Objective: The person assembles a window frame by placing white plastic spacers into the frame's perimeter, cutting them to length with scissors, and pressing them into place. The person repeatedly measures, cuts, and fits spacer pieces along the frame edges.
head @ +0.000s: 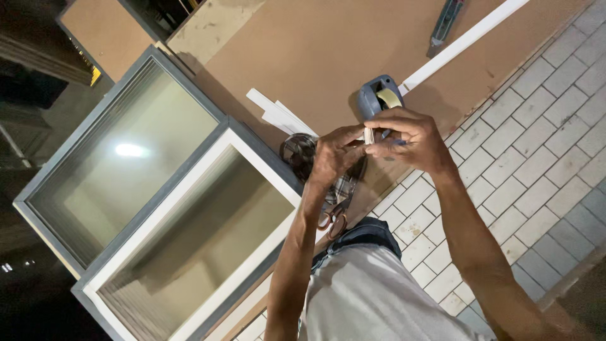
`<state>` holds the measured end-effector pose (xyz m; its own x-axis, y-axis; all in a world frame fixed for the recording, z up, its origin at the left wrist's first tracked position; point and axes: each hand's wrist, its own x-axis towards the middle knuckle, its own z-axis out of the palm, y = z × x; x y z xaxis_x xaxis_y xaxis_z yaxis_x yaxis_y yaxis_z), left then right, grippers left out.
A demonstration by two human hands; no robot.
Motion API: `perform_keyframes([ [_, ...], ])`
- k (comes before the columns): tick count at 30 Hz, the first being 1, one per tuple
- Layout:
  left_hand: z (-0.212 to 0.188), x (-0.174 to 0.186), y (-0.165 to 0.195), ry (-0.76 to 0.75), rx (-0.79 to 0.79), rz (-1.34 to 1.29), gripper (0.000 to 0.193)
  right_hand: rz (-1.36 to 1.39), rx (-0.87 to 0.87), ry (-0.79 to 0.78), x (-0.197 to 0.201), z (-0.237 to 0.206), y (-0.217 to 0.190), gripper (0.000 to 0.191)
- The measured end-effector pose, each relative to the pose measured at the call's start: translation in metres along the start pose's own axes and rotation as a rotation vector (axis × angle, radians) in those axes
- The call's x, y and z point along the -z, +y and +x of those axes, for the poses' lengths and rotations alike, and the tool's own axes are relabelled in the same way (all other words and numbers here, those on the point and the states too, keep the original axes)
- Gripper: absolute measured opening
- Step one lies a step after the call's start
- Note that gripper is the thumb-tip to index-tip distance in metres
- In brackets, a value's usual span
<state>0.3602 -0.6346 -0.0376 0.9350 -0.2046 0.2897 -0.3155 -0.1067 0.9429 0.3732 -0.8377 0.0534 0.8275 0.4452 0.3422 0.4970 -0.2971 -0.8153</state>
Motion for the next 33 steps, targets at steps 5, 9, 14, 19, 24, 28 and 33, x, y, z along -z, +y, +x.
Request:
perform_keyframes([
  [5,-0.004,0.008,-0.001,-0.006,-0.008,0.042,0.045,0.068,-0.038,0.005,-0.003,0.004,-0.001,0.05],
  [9,-0.004,0.011,0.003,-0.018,-0.008,-0.018,0.046,0.142,-0.036,0.028,-0.008,0.004,0.005,0.046],
  [14,-0.002,0.008,0.004,-0.022,0.021,-0.013,0.046,0.128,-0.067,0.05,-0.011,0.002,0.013,0.044],
  [19,-0.002,0.005,0.0,-0.025,0.043,-0.072,0.046,0.192,-0.057,0.057,-0.013,-0.003,0.02,0.044],
  [24,-0.002,0.005,0.0,-0.042,0.068,-0.079,0.045,0.254,-0.066,0.075,-0.014,-0.004,0.028,0.045],
  [28,-0.001,0.005,0.002,-0.034,0.083,-0.083,0.045,0.163,-0.021,0.081,-0.013,-0.004,0.031,0.045],
  [33,0.0,0.005,0.005,-0.037,0.084,-0.106,0.044,0.19,-0.064,0.09,-0.012,-0.006,0.028,0.052],
])
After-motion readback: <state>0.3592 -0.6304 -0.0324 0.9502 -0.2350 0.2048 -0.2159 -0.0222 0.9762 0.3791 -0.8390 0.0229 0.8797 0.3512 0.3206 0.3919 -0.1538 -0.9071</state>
